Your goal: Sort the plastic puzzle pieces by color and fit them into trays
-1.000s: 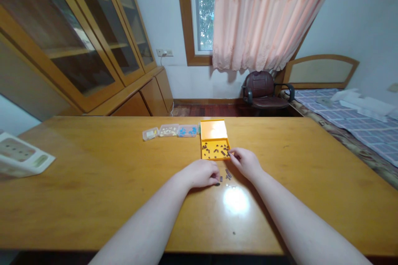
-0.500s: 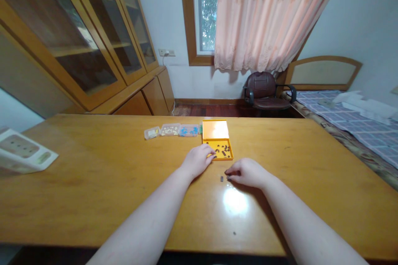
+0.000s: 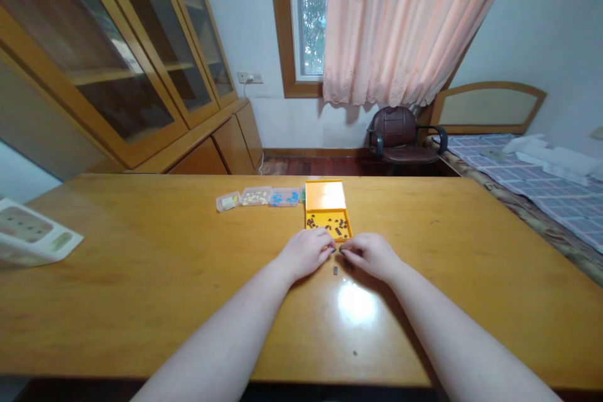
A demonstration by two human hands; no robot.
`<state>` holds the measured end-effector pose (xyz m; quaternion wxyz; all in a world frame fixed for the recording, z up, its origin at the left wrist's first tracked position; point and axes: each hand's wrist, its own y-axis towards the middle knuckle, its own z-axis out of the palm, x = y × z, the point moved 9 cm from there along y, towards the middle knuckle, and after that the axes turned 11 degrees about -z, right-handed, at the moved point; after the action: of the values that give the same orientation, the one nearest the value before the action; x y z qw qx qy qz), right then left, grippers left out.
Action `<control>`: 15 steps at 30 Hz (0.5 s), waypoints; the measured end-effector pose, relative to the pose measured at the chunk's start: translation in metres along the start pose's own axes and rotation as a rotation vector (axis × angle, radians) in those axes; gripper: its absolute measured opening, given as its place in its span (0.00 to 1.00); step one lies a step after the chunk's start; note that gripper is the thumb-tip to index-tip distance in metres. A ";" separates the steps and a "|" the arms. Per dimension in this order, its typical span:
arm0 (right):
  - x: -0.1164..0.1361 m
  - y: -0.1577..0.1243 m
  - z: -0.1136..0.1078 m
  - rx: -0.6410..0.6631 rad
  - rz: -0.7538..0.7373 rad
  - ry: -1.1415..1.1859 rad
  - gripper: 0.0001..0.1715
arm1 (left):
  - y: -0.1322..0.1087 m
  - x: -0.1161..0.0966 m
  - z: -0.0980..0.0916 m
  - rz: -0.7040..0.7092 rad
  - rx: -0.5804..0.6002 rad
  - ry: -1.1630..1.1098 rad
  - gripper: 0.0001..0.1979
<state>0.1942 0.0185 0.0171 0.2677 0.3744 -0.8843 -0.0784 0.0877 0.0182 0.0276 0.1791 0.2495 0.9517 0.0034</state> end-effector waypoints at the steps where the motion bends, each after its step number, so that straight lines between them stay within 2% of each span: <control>1: -0.007 0.000 -0.007 -0.102 0.045 -0.002 0.13 | 0.000 -0.002 0.000 0.008 0.002 0.004 0.07; 3: -0.020 -0.003 -0.017 -0.252 0.135 -0.009 0.15 | -0.001 -0.007 0.003 0.042 0.024 0.016 0.07; 5: -0.030 -0.004 -0.017 -0.273 0.209 -0.014 0.16 | -0.003 -0.015 0.009 0.091 0.067 0.030 0.09; 7: -0.035 -0.003 -0.015 -0.221 0.248 -0.010 0.17 | -0.006 -0.023 0.017 0.153 0.124 0.039 0.09; 10: -0.035 -0.004 -0.012 -0.100 0.223 0.039 0.15 | -0.010 -0.030 0.025 0.216 0.198 0.042 0.10; 15: -0.022 -0.009 0.006 0.182 0.157 0.206 0.09 | -0.011 -0.027 0.026 0.199 0.214 0.058 0.10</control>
<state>0.2098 0.0274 0.0000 0.3275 0.3331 -0.8820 0.0619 0.1132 -0.0063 0.0110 0.1229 0.3598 0.9220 -0.0730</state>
